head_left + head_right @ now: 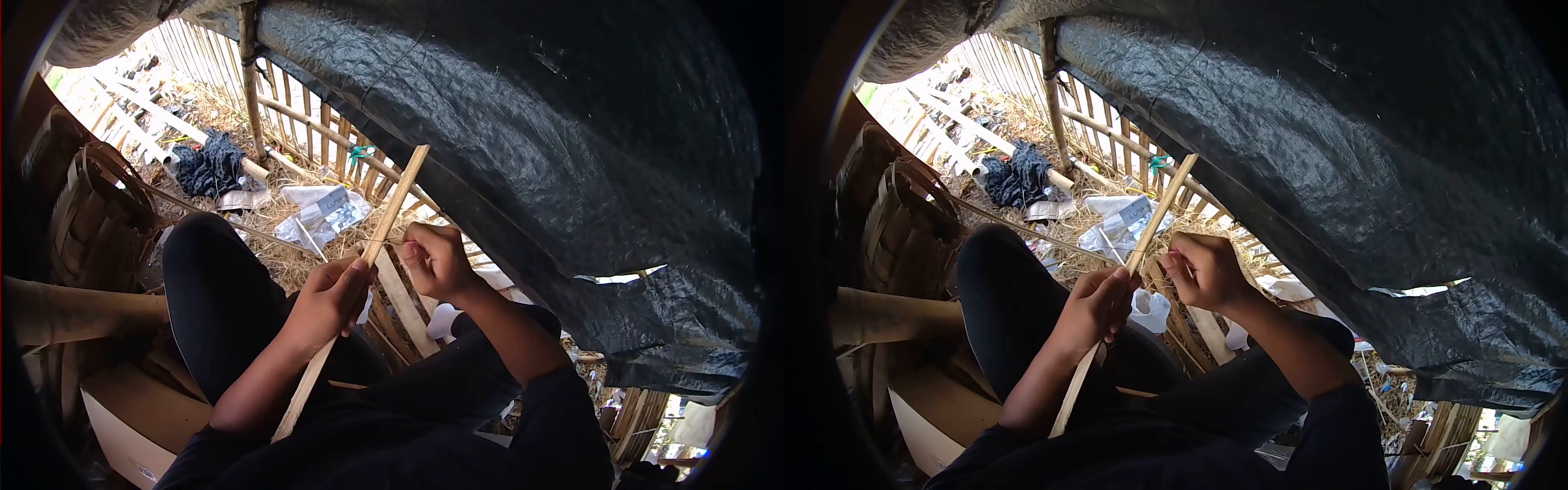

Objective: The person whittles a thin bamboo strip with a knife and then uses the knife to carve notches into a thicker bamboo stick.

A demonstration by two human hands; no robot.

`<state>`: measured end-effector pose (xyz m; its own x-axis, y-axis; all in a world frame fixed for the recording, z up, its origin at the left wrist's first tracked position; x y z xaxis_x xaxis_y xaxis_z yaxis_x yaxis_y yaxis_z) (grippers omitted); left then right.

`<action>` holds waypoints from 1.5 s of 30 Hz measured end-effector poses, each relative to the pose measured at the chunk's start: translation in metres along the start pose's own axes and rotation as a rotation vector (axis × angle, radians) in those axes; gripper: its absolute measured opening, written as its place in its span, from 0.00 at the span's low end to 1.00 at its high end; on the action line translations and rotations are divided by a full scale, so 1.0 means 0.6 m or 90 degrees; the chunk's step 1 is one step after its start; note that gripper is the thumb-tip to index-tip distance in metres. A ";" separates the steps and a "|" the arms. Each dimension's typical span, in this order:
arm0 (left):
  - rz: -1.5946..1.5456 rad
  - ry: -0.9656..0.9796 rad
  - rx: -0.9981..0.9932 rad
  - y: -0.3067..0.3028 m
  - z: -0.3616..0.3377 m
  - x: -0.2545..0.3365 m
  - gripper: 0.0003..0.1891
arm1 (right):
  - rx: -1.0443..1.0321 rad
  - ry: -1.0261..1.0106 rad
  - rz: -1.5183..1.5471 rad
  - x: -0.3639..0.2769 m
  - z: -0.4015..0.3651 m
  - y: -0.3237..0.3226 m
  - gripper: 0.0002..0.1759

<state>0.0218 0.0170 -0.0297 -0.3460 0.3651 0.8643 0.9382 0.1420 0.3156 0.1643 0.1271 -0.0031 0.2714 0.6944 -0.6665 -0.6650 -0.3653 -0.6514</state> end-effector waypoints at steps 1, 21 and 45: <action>-0.017 0.010 -0.007 0.002 -0.002 0.003 0.22 | 0.022 -0.054 -0.003 0.011 0.004 -0.006 0.16; 0.256 0.154 0.040 0.007 -0.004 0.008 0.18 | -0.064 -0.087 -0.114 0.051 0.000 0.015 0.17; 0.109 0.046 -0.042 0.024 -0.018 -0.004 0.20 | 0.186 -0.020 -0.111 0.116 0.032 -0.095 0.27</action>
<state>0.0364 0.0086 -0.0229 -0.1816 0.3108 0.9330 0.9827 0.0218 0.1840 0.2079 0.2080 -0.0052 0.3804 0.7514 -0.5391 -0.7830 -0.0485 -0.6201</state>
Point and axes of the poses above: each hand's wrist, its own z-axis towards the middle knuckle, its own y-axis out of the palm, x = y × z, the point moved 4 cm from there along z, towards the middle knuckle, and after that the axes turned 4 degrees about x, right-handed, at the moved point
